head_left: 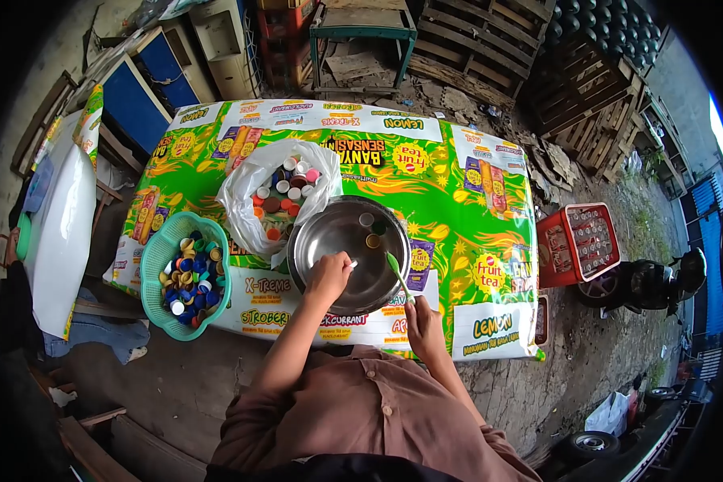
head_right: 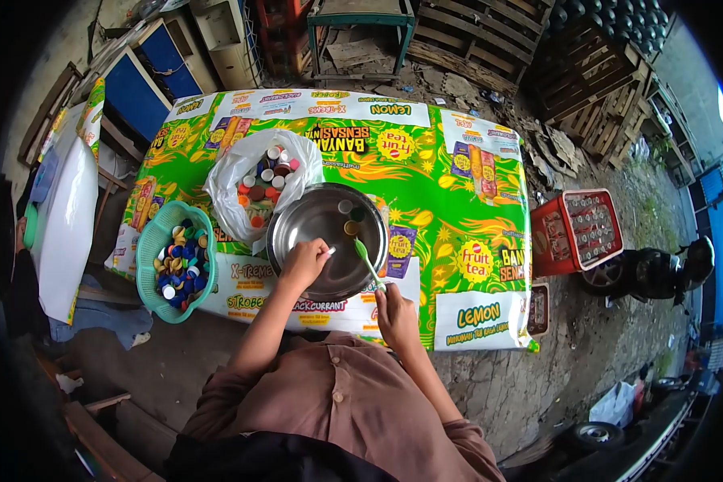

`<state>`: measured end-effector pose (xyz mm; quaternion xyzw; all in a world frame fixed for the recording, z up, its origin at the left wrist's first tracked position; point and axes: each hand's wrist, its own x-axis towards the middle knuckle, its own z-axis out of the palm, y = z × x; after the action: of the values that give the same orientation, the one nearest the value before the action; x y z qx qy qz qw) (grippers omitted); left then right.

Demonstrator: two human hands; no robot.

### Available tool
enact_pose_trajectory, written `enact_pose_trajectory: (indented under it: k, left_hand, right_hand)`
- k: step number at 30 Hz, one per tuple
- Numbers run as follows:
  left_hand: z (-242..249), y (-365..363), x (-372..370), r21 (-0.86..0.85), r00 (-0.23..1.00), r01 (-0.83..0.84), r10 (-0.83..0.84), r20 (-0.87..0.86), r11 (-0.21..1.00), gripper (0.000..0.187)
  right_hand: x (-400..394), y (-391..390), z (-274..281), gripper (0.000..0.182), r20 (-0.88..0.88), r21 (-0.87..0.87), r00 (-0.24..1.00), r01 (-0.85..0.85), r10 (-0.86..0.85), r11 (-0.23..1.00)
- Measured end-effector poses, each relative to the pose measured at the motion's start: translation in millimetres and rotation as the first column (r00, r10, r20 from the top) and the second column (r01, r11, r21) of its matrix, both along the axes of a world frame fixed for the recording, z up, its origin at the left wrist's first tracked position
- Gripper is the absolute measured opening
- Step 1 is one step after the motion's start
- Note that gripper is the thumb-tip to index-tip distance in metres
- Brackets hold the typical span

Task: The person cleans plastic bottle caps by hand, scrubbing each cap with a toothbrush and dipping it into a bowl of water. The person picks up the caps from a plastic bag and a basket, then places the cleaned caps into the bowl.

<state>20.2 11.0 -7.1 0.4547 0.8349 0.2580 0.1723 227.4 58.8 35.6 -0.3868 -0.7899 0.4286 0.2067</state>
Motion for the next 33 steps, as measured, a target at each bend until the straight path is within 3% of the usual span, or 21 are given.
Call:
enact_pose_trajectory:
  k: [2, 3, 5, 6, 8, 10, 12, 13, 14, 16, 18, 20, 21, 24, 26, 28, 30, 32, 33]
  left_hand:
    - [-4.7, -4.7, 1.4, 0.192, 0.964, -0.036, -0.017, 0.264, 0.981, 0.012]
    - [-7.3, -6.8, 1.6, 0.194, 0.965, -0.035, -0.018, 0.263, 0.98, 0.012]
    - [-11.4, -10.4, 1.3, 0.205, 0.761, -0.128, -0.036, 0.648, 0.97, 0.016]
    - [-4.3, -12.7, 2.8, 0.208, 0.761, -0.126, -0.04, 0.648, 0.97, 0.016]
    - [11.4, -18.4, 5.3, 0.212, 0.493, -0.243, -0.068, 0.868, 0.947, 0.017]
    - [12.7, -21.6, 4.3, 0.208, 0.435, -0.252, -0.081, 0.897, 0.945, 0.018]
    - [17.8, -25.1, 5.2, 0.181, 0.246, -0.355, -0.095, 0.965, 0.917, 0.019]
    - [20.0, -27.2, 7.7, 0.211, 0.25, -0.362, -0.123, 0.96, 0.908, 0.02]
    - [21.4, -27.7, 7.9, 0.213, 0.252, -0.359, -0.125, 0.96, 0.909, 0.02]
    - [22.1, -29.2, 9.7, 0.252, 0.328, -0.319, -0.143, 0.934, 0.913, 0.019]
    - [21.0, -29.7, 8.6, 0.24, 0.295, -0.333, -0.141, 0.945, 0.912, 0.018]
    - [17.1, -29.6, 9.0, 0.25, 0.319, -0.362, -0.132, 0.938, 0.898, 0.017]
    - [15.7, -28.3, 9.0, 0.253, 0.321, -0.358, -0.136, 0.937, 0.899, 0.017]
    - [13.1, -27.0, 12.3, 0.297, 0.332, -0.376, -0.171, 0.927, 0.878, 0.016]
    - [16.0, -27.1, 12.6, 0.248, 0.27, -0.423, -0.14, 0.953, 0.872, 0.015]
    - [17.0, -26.5, 13.3, 0.237, 0.237, -0.446, -0.141, 0.961, 0.863, 0.015]
    - [16.2, -25.9, 13.5, 0.225, 0.203, -0.468, -0.144, 0.969, 0.854, 0.015]
    - [12.9, -27.0, 11.8, 0.227, 0.174, -0.487, -0.162, 0.971, 0.843, 0.015]
    - [12.2, -25.6, 11.1, 0.22, 0.191, -0.486, -0.143, 0.971, 0.846, 0.013]
  right_hand:
    - [-0.5, -0.4, 1.6, 0.021, 0.008, -0.023, 1.0, -0.002, 0.002, 1.0]
    - [-0.6, -0.6, 2.3, 0.022, 0.016, -0.049, 1.0, -0.002, 0.003, 0.999]
    - [-0.8, 0.2, -4.2, 0.023, 0.031, -0.047, 0.999, -0.002, 0.004, 0.999]
    - [-1.9, 0.9, -2.8, 0.023, 0.048, -0.046, 0.999, -0.003, 0.006, 0.999]
    - [-5.4, 0.3, 6.1, 0.023, 0.054, -0.074, 0.999, 0.004, 0.0, 0.997]
    - [-11.6, -5.3, 8.9, 0.022, 0.058, -0.101, 0.998, 0.01, -0.004, 0.995]
    - [-18.6, -13.9, 2.2, 0.02, -0.032, 0.097, 0.998, -0.051, 0.054, 0.994]
    - [-21.1, -17.4, -0.7, 0.019, 0.062, 0.109, 0.991, -0.121, 0.115, 0.987]
    - [-26.2, -17.6, -2.8, 0.019, 0.046, 0.108, 0.991, -0.132, 0.128, 0.985]
    - [-32.5, -4.1, -11.6, 0.02, 0.061, 0.101, 0.997, -0.05, 0.044, 0.994]
    - [-32.1, -1.7, -7.5, 0.02, 0.062, 0.055, 0.998, -0.028, 0.024, 0.998]
    - [-32.3, -9.5, 0.3, 0.02, -0.009, 0.128, 0.995, -0.098, 0.1, 0.987]
    - [-32.5, -12.0, 2.9, 0.02, 0.08, 0.116, 0.988, -0.142, 0.134, 0.983]
    - [-33.7, -1.4, -8.3, 0.019, 0.035, 0.06, 0.999, -0.033, 0.031, 0.998]
    - [-32.5, -8.0, -2.2, 0.018, 0.03, 0.06, 0.999, -0.021, 0.02, 0.998]
    - [-31.6, -22.3, 4.1, 0.018, 0.047, 0.081, 0.993, -0.115, 0.111, 0.99]
    - [-34.8, -14.8, -15.2, 0.017, -0.026, 0.141, 1.0, -0.001, 0.004, 0.99]
    - [-30.4, -8.4, -14.2, 0.017, -0.008, 0.028, 1.0, 0.022, -0.022, 0.999]
    - [-30.6, -13.2, -9.4, 0.017, -0.012, 0.079, 1.0, -0.008, 0.009, 0.997]
